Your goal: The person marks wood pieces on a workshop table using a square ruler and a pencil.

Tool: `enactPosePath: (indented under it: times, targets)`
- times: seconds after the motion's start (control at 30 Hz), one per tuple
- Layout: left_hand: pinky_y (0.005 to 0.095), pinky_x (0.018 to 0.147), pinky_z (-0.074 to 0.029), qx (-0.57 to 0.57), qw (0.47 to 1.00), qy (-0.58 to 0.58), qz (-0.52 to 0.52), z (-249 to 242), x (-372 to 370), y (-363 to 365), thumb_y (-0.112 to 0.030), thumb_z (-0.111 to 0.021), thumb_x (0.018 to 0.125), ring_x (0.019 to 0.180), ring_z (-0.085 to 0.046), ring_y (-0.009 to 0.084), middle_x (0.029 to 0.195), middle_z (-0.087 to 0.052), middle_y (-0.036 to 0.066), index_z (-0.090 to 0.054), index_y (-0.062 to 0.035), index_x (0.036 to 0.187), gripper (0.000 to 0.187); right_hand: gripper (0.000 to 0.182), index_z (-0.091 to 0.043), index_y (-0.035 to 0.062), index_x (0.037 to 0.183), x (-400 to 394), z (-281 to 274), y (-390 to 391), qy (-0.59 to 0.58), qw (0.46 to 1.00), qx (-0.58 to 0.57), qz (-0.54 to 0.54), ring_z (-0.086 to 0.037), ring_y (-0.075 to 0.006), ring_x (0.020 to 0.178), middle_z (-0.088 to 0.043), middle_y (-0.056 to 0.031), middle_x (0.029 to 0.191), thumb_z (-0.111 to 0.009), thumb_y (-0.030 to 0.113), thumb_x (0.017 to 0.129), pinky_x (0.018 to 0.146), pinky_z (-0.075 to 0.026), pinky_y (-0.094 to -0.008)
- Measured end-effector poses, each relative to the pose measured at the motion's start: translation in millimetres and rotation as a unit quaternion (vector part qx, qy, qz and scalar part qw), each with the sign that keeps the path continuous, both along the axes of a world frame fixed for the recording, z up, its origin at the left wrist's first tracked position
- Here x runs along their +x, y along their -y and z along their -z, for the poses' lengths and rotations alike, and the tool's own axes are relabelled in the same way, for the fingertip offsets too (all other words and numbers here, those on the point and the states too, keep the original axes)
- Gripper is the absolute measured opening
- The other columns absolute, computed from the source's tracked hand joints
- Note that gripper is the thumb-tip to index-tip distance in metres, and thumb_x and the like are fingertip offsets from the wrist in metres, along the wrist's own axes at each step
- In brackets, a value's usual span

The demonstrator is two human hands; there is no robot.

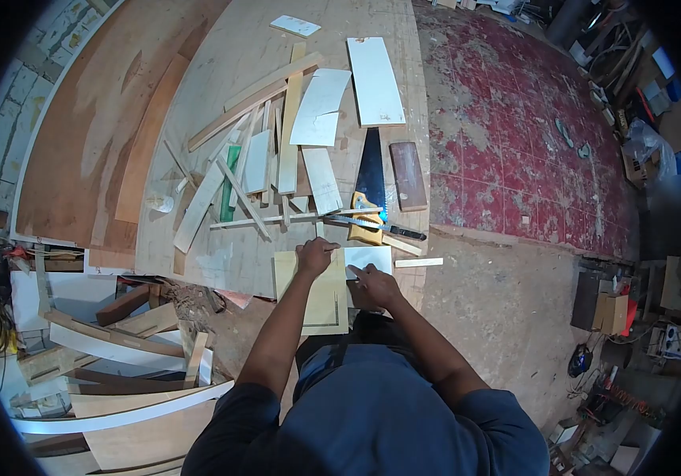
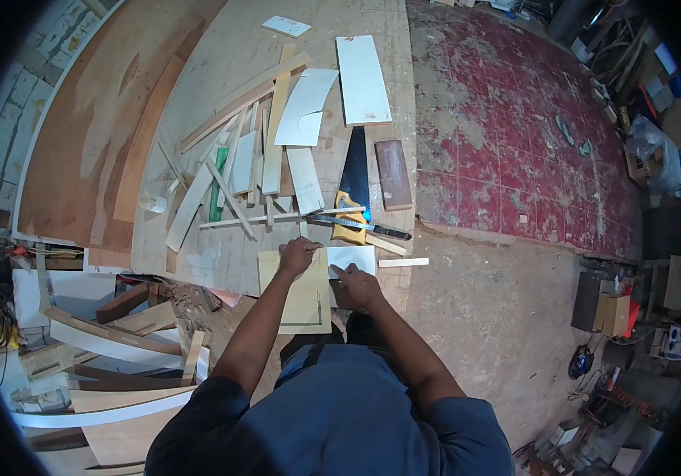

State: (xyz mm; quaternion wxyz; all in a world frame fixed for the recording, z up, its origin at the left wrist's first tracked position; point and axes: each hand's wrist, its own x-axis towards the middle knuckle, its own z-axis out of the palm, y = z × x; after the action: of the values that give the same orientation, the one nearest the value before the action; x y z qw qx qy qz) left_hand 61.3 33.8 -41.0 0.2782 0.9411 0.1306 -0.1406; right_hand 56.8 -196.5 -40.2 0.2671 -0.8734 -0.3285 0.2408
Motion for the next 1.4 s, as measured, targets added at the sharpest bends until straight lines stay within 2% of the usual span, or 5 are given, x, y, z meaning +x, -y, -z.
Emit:
enactPosePath:
  times: [0.7, 1.0, 1.23, 1.3, 1.4]
  targets:
    - [0.0455, 0.091, -0.033, 0.005, 0.999, 0.029, 0.032, 14, -1, -4, -0.016, -0.059, 0.088, 0.101, -0.059, 0.0229, 0.101, -0.067, 0.0, -0.077, -0.0328, 0.101, 0.028, 0.061, -0.045, 0.0317, 0.144, -4, -10, -26, 0.026, 0.995, -0.086, 0.036, -0.065, -0.0331, 0.09, -0.058, -0.0149, 0.107, -0.064, 0.045, 0.088, 0.072, -0.056, -0.0443]
    - [0.044, 0.097, -0.033, 0.006, 0.995, 0.075, 0.07, 7, -10, -5, -0.028, -0.071, 0.08, 0.108, -0.053, 0.0214, 0.108, -0.062, -0.001, -0.075, -0.0276, 0.109, 0.03, 0.067, -0.04, 0.0284, 0.145, -14, -3, -33, 0.059, 0.993, -0.083, 0.051, -0.063, -0.0367, 0.088, -0.056, -0.0197, 0.104, -0.066, 0.046, 0.086, 0.069, -0.055, -0.0464]
    - [0.0449, 0.099, -0.033, -0.001, 0.983, 0.131, 0.126, 14, -12, -6, -0.035, -0.078, 0.074, 0.113, -0.051, 0.0232, 0.114, -0.059, 0.001, -0.069, -0.0203, 0.116, 0.046, 0.069, -0.04, 0.0299, 0.145, -12, -9, -36, 0.039, 0.993, -0.096, 0.056, -0.064, -0.0359, 0.089, -0.056, -0.0193, 0.103, -0.068, 0.043, 0.084, 0.07, -0.056, -0.0461]
    - [0.0452, 0.099, -0.033, 0.002, 0.977, 0.159, 0.144, 14, -12, -7, -0.035, -0.079, 0.072, 0.113, -0.051, 0.0236, 0.115, -0.059, 0.001, -0.068, -0.0183, 0.116, 0.048, 0.067, -0.045, 0.0325, 0.144, -14, -9, -38, 0.06, 0.988, -0.125, 0.062, -0.064, -0.0292, 0.088, -0.056, -0.0114, 0.103, -0.07, 0.046, 0.082, 0.07, -0.057, -0.0417]
    - [0.0479, 0.101, -0.034, -0.001, 0.977, 0.139, 0.165, 4, -8, -7, -0.034, -0.081, 0.071, 0.113, -0.051, 0.0242, 0.114, -0.06, 0.0, -0.067, -0.0168, 0.115, 0.049, 0.067, -0.044, 0.0329, 0.144, -15, -3, -37, 0.067, 0.989, -0.111, 0.067, -0.065, -0.029, 0.088, -0.056, -0.0115, 0.104, -0.069, 0.045, 0.083, 0.069, -0.057, -0.0414]
